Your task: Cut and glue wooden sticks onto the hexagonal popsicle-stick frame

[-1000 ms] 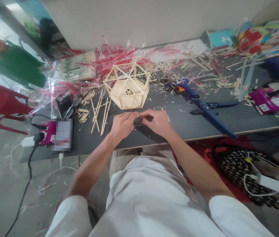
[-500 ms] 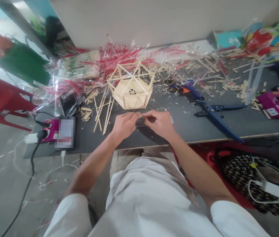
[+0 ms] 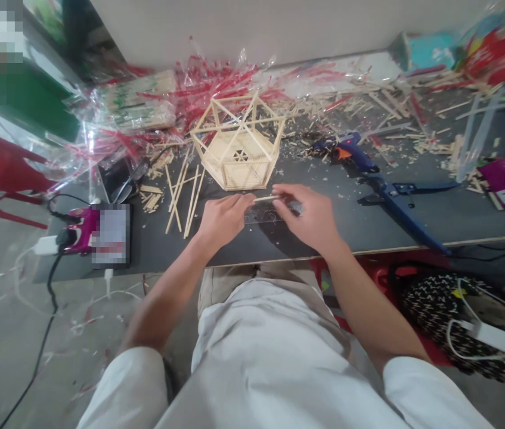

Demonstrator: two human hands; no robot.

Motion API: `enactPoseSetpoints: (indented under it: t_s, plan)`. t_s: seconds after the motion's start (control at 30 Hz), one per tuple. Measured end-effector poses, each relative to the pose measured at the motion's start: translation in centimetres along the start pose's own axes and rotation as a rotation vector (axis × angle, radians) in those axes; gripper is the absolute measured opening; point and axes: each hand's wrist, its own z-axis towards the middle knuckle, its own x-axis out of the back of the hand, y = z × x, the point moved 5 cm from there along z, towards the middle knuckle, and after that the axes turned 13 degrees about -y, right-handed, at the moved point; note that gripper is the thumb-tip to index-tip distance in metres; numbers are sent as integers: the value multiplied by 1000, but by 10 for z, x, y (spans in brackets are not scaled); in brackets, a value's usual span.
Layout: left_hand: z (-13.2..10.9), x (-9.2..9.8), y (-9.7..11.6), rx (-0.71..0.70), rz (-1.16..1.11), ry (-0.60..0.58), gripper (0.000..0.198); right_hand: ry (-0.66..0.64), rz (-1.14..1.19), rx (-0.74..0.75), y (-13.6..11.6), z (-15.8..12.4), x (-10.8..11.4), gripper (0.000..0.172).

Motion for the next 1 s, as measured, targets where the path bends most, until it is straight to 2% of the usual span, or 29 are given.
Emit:
enactPoseSetpoints:
  t_s: [0.13, 0.23, 0.27, 0.37, 0.43, 0.53, 0.63, 0.73, 0.8, 0.93, 1.0]
  plan:
    - [-1, 3, -5, 58, -63, -11, 32, 103, -210, -156, 24, -25, 58, 25]
    - [-5, 3, -9, 106, -81, -46, 32, 59, -415, -343, 55, -50, 102, 30]
    - [-7, 3, -11, 118, -87, -48, 32, 37, -492, -428, 66, -59, 115, 35]
    - [-14, 4, -13, 125, -87, -11, 33, -112, -632, -646, 100, -83, 140, 69]
    - [-17, 8, -11, 85, -64, 39, 34, -238, -647, -695, 115, -93, 146, 81]
    - [-17, 17, 0, -30, 6, 130, 26, -352, -654, -735, 128, -100, 149, 87]
    - [-19, 26, 14, -94, 40, 191, 23, -414, -688, -699, 135, -100, 151, 84]
    - [-24, 32, 24, -104, 0, 222, 26, -413, -765, -614, 140, -100, 156, 80]
    - [-30, 35, 27, -116, -47, 255, 24, -426, -841, -570, 144, -101, 159, 79]
    - [-39, 41, 29, -87, -118, 322, 19, -544, -995, -517, 148, -100, 163, 77]
    - [-40, 45, 30, -65, -142, 338, 17, -587, -1029, -509, 144, -98, 164, 70]
